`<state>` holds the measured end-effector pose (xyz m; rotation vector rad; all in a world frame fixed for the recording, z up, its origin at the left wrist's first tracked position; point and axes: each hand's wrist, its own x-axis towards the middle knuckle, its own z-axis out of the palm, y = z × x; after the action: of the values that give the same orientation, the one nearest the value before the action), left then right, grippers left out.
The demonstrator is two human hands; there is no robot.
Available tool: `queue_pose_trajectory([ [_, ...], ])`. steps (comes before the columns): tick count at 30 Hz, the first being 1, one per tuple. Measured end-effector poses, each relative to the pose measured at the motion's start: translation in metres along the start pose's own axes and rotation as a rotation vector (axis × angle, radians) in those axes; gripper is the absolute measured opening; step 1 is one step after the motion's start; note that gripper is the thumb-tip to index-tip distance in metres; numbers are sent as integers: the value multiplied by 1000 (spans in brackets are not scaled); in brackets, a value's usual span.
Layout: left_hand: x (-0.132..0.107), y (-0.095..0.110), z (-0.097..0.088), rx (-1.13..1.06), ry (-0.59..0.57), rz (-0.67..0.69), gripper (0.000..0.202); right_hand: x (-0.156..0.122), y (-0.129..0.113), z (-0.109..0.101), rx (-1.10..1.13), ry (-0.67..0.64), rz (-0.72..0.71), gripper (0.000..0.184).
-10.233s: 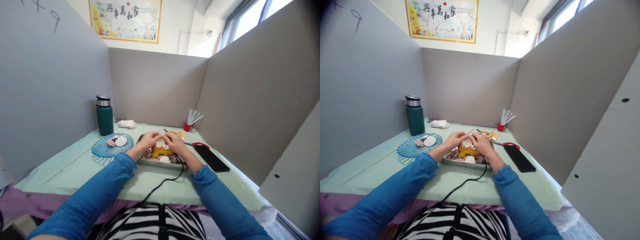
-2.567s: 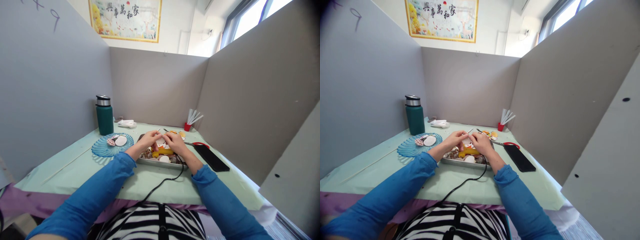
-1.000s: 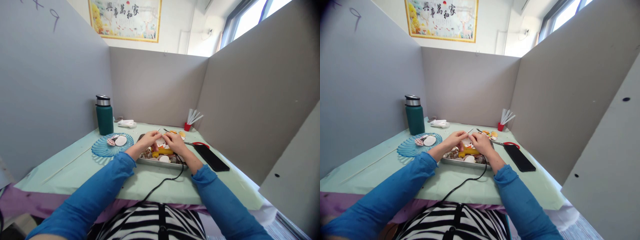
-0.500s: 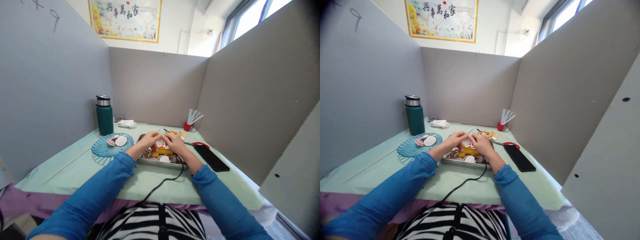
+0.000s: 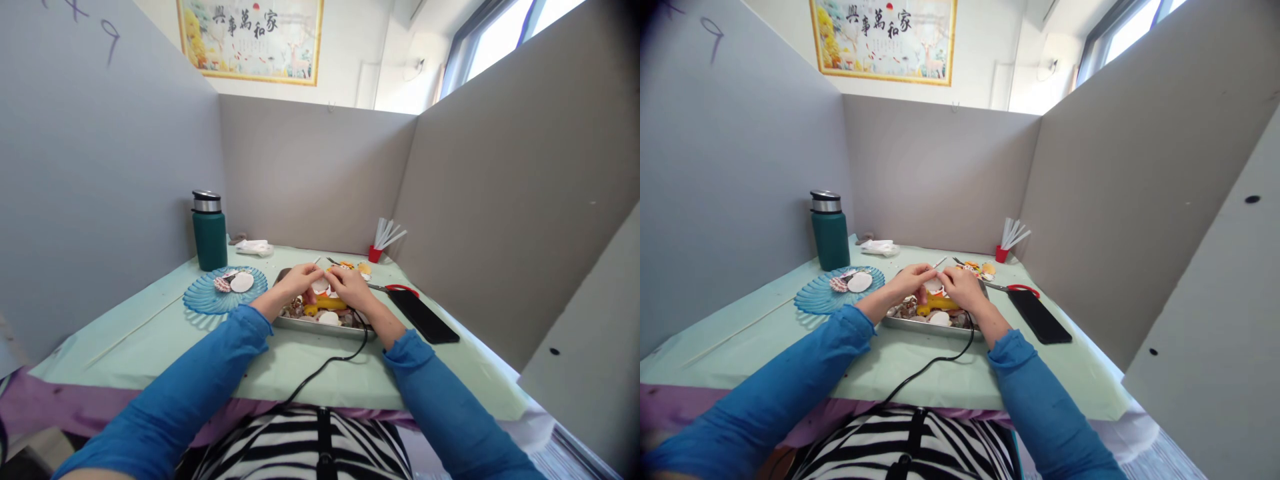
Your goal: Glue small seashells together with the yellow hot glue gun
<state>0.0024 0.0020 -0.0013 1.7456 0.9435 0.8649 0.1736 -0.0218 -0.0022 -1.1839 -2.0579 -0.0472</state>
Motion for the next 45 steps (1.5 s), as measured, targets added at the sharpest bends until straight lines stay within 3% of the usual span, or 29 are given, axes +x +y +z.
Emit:
queue_pose_trajectory([
  [19,2,-5,-3,-12,-24,49,38,0,1,0,0,8,4,35],
  [35,-1,0,0,79,38,86,32,0,5,2,31,21,-24,34],
  [45,0,3,2,4,80,71,31,1,4,2,13,63,-40,34],
])
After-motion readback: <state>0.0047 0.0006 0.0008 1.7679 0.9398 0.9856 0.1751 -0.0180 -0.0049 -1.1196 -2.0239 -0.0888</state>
